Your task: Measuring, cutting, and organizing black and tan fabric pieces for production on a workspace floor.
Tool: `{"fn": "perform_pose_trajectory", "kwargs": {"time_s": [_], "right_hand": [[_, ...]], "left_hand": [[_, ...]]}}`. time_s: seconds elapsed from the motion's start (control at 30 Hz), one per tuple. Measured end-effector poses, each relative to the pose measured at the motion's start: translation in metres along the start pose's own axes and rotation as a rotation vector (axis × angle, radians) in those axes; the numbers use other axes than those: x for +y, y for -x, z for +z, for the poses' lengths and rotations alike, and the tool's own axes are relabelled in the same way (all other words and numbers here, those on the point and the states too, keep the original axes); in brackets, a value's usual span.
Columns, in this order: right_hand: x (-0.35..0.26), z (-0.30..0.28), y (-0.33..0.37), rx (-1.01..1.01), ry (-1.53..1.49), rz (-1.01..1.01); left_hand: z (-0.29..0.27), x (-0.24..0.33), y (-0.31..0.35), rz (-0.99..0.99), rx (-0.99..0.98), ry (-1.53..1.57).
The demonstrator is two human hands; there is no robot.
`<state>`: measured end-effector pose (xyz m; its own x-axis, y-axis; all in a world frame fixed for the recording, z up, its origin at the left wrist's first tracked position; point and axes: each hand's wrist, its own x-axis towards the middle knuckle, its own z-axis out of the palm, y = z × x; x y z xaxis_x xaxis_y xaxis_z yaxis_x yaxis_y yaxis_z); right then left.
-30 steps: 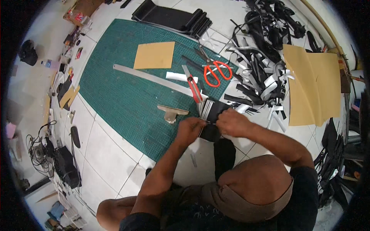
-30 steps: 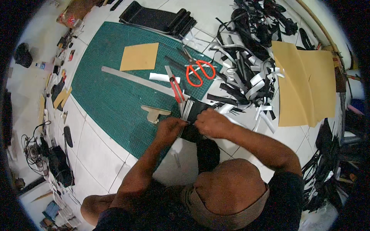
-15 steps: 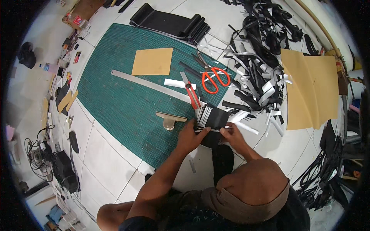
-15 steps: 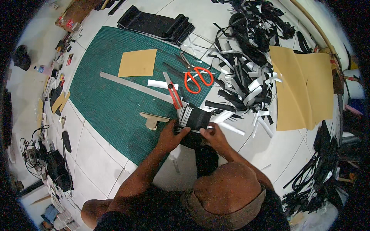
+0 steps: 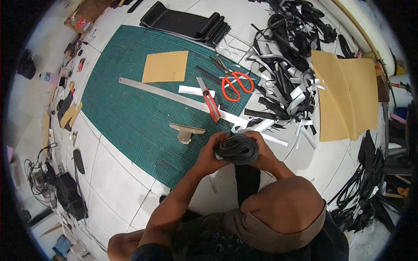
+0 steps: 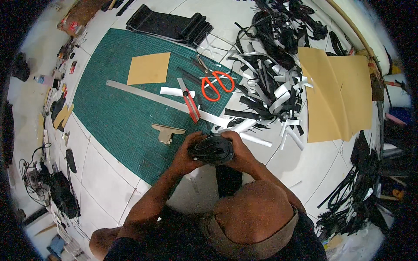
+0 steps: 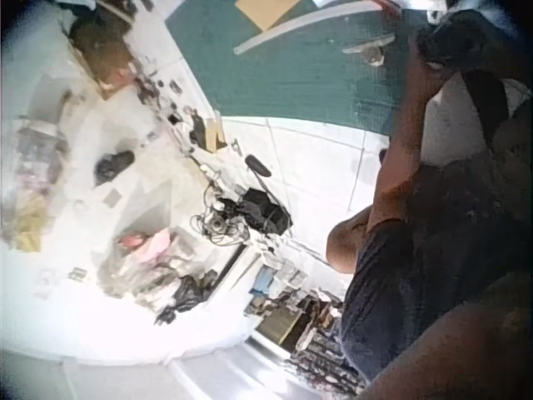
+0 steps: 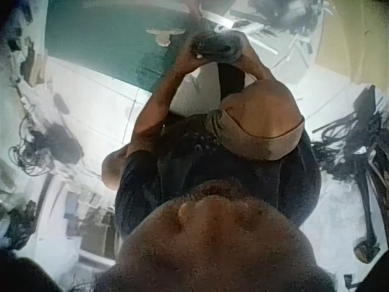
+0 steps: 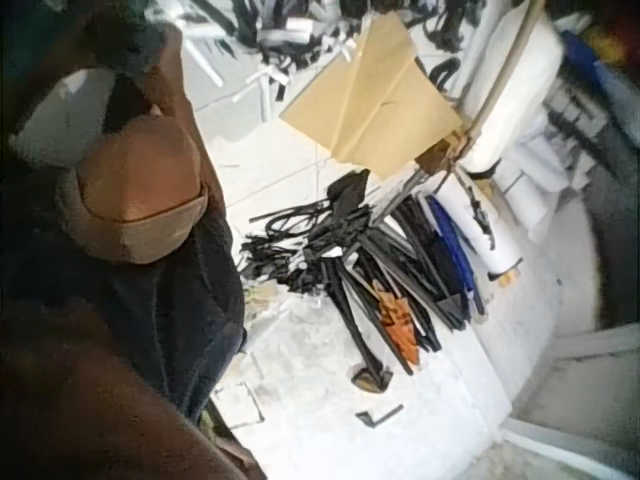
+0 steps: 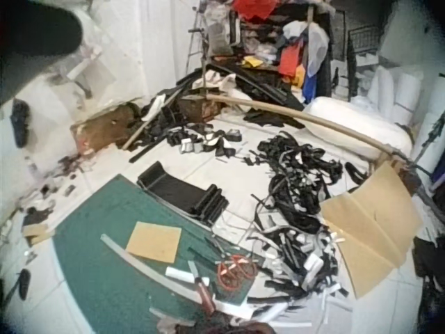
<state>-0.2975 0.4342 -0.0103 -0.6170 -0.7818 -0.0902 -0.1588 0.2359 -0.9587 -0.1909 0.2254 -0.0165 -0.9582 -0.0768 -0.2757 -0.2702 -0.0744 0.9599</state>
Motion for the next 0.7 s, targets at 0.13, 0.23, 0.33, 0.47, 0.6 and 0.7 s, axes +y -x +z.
{"fn": "perform_pose_trajectory", "kwargs": {"time_s": [0.13, 0.23, 0.33, 0.47, 0.6, 0.7], "right_hand": [[-0.02, -0.013, -0.004, -0.092, 0.114, 0.079], [-0.068, -0.044, -0.01, -0.153, 0.386, -0.096], [-0.096, -0.05, -0.024, 0.067, 0.532, -0.426], [-0.098, -0.014, -0.045, -0.334, 0.803, -0.56], [-0.072, 0.012, -0.052, -0.311, 0.822, -0.477], [-0.114, 0.008, -0.059, -0.276, 0.72, -0.524]], "left_hand": [[-0.006, 0.0, -0.003, 0.099, -0.065, -0.276], [-0.006, 0.001, 0.001, 0.132, -0.03, -0.2], [-0.008, 0.002, 0.004, 0.078, -0.042, -0.15], [-0.005, -0.003, -0.005, 0.035, -0.106, -0.114], [-0.006, 0.006, -0.006, 0.082, -0.101, -0.264], [-0.012, 0.003, -0.003, 0.133, -0.053, -0.229]]}}
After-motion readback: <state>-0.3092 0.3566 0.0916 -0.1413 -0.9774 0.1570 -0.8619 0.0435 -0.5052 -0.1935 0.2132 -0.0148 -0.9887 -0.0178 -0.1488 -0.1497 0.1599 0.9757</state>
